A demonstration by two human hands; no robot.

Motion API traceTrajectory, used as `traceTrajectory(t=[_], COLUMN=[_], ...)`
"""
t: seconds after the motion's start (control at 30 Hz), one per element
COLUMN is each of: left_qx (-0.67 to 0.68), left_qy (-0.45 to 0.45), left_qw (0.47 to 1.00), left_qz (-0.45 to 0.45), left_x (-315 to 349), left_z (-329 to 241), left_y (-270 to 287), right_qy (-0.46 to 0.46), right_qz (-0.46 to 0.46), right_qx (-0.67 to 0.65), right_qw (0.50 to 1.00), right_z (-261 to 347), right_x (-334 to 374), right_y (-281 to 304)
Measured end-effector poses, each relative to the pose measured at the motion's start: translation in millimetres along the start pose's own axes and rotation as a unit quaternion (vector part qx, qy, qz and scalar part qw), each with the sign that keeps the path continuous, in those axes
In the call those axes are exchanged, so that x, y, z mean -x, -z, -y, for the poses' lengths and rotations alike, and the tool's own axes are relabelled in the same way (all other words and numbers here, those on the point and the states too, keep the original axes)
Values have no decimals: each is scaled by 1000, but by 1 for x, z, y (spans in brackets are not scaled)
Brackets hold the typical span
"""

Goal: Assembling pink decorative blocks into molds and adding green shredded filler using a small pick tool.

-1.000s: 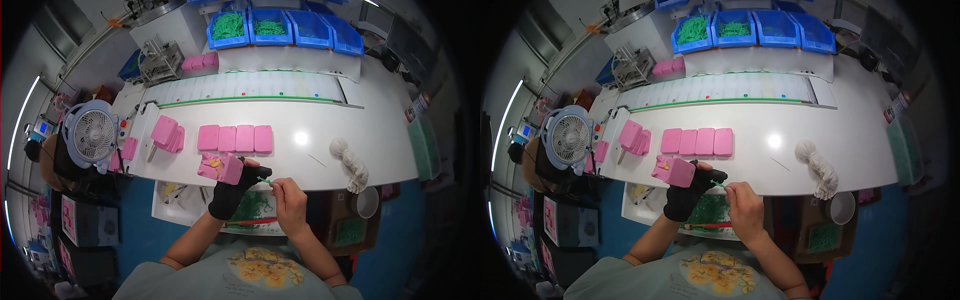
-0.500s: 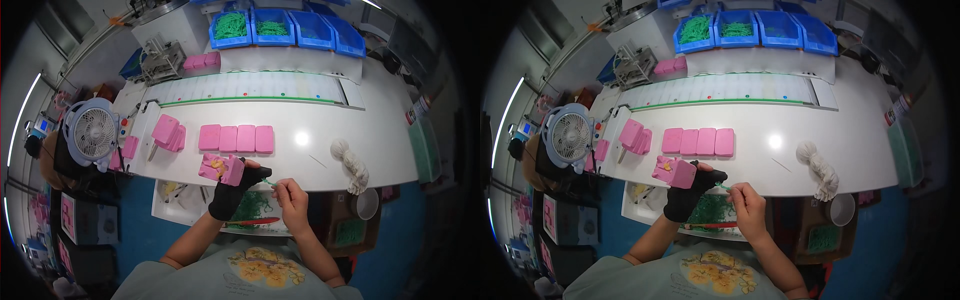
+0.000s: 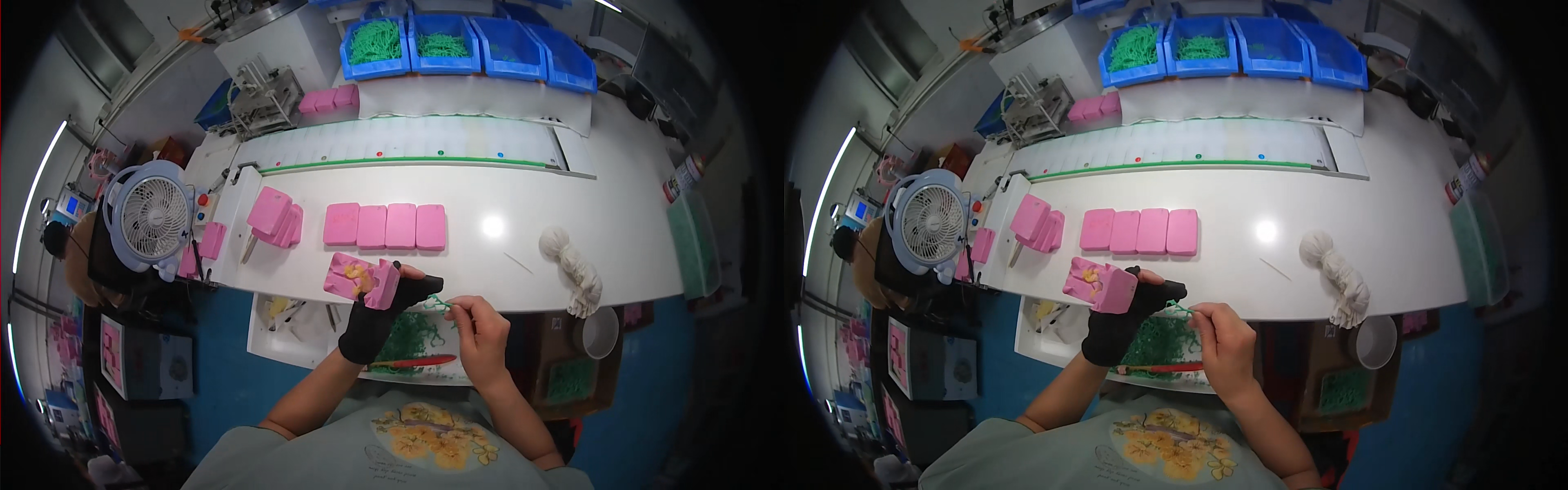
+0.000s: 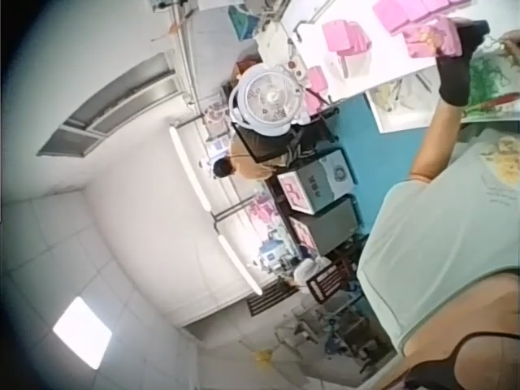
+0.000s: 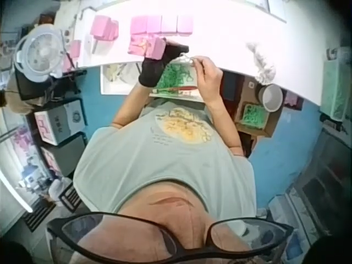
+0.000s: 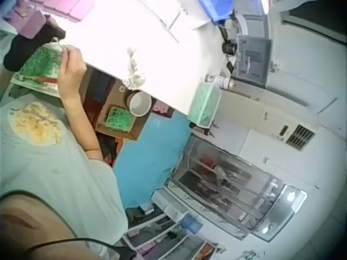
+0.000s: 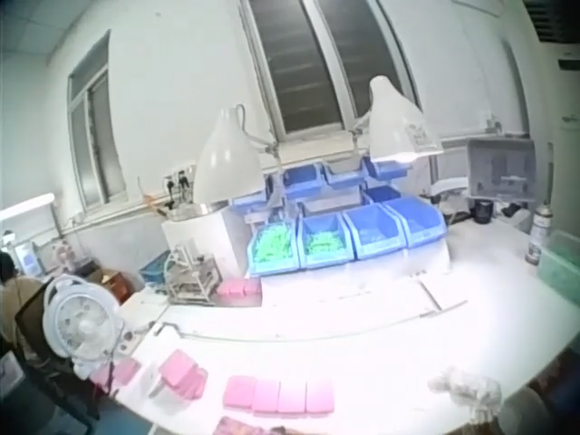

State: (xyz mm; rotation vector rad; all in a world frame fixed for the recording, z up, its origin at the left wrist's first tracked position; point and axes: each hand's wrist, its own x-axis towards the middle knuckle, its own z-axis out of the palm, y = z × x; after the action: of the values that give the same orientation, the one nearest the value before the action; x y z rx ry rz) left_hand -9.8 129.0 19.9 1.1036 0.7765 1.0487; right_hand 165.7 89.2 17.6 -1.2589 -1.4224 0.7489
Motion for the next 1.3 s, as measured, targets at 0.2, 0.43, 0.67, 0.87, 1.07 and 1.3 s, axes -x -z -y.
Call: traceTrajectory(t=[0.2, 0.43, 0.67, 0.87, 1.07, 1.3], left_qx=[0, 27, 49, 21, -43, 42], left_qy=[31, 27, 18, 11, -100, -41], left_qw=[999, 999, 999, 999, 976, 988], left_qz=[-14, -8, -12, -25, -190, -142], left_x=[3, 5, 6, -1, -3, 0], left_z=[3, 3, 1, 3, -2, -14], left_y=[1, -1, 1, -8, 7, 11], right_qy=[35, 35, 31, 13, 36, 176], right_qz=[-5, -11, -8, -17, -163, -538], right_qx=[42, 41, 42, 67, 143, 365], right_qw=[998, 998, 999, 998, 976, 740], right_z=[0, 0, -1, -1, 6, -27], right_x=[1, 3, 3, 3, -31, -87], right_y=[-3, -3, -4, 8, 80, 307])
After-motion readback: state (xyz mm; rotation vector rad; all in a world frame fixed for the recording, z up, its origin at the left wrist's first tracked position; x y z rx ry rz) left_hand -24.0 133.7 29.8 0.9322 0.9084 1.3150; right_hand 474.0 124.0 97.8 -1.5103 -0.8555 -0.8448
